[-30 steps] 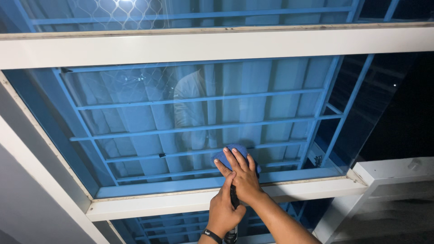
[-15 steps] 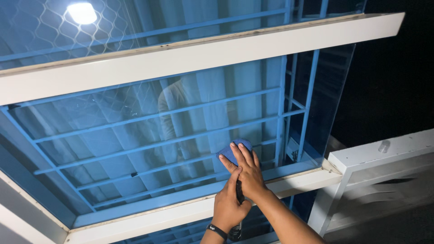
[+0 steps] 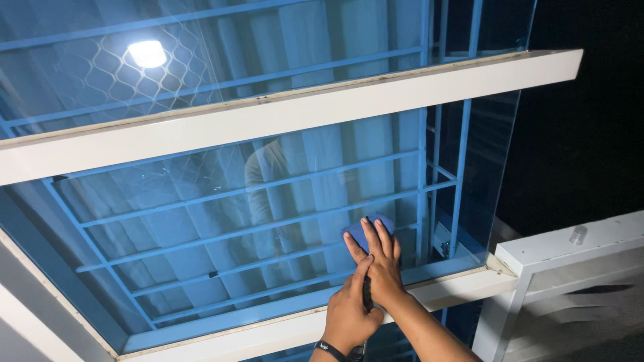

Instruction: The person wipes the white frame and glass of a blue-tinted window using a cloth and a spray bottle.

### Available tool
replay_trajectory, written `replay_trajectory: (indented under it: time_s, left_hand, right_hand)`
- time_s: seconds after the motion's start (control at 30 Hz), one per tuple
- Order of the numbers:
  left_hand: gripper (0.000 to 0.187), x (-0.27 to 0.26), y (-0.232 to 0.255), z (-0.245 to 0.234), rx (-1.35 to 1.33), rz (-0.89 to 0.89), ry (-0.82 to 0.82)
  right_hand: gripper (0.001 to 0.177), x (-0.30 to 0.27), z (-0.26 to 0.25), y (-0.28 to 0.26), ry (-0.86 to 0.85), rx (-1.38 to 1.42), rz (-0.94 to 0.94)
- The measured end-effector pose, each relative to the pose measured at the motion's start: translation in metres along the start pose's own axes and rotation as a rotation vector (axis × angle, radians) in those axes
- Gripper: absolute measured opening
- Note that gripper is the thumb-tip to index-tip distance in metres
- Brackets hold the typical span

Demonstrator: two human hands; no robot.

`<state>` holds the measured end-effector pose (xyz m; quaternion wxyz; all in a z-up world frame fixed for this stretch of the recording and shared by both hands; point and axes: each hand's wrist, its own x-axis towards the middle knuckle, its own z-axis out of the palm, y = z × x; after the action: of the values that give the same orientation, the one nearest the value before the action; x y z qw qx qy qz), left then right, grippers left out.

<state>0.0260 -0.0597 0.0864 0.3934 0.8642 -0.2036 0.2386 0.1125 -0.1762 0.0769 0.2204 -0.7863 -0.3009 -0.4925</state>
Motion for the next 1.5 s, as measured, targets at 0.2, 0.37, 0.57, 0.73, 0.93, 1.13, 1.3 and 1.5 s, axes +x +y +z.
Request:
replay_trajectory:
  time_s: [0.2, 0.37, 0.57, 0.73, 0.93, 1.13, 1.3, 1.5]
  left_hand:
    - [0.094, -0.005, -0.006, -0.025, -0.036, 0.003, 0.038]
    - [0.094, -0.012, -0.016, -0.047, -0.036, 0.008, 0.086]
    - [0.096, -0.020, -0.027, -0.073, -0.017, -0.058, 0.113]
    - [0.097, -0.021, -0.032, -0.080, -0.036, -0.069, 0.142]
    - [0.099, -0.014, -0.034, -0.063, -0.069, -0.035, 0.181]
    - [0.097, -0.006, -0.027, -0.046, -0.064, -0.047, 0.185]
    - [0.097, 0.006, -0.011, -0.038, -0.057, -0.066, 0.138]
    - [0.096, 0.024, 0.007, -0.027, -0.027, 0.021, 0.113]
  right_hand:
    - [0.079, 0.016, 0.011, -0.020, 0.021, -0.045, -0.057]
    - [0.079, 0.031, 0.022, -0.042, -0.006, -0.053, -0.085]
    - [0.077, 0.047, 0.038, -0.067, -0.019, -0.046, -0.150]
    - [0.074, 0.054, 0.043, -0.074, -0.050, -0.050, -0.179]
    - [0.065, 0.058, 0.033, -0.062, -0.076, -0.026, -0.227]
    - [0.063, 0.060, 0.016, -0.047, -0.156, -0.009, -0.225]
    - [0.061, 0.062, 0.004, -0.031, -0.150, -0.018, -0.189]
    - [0.060, 0.060, -0.010, -0.006, -0.054, -0.016, -0.170]
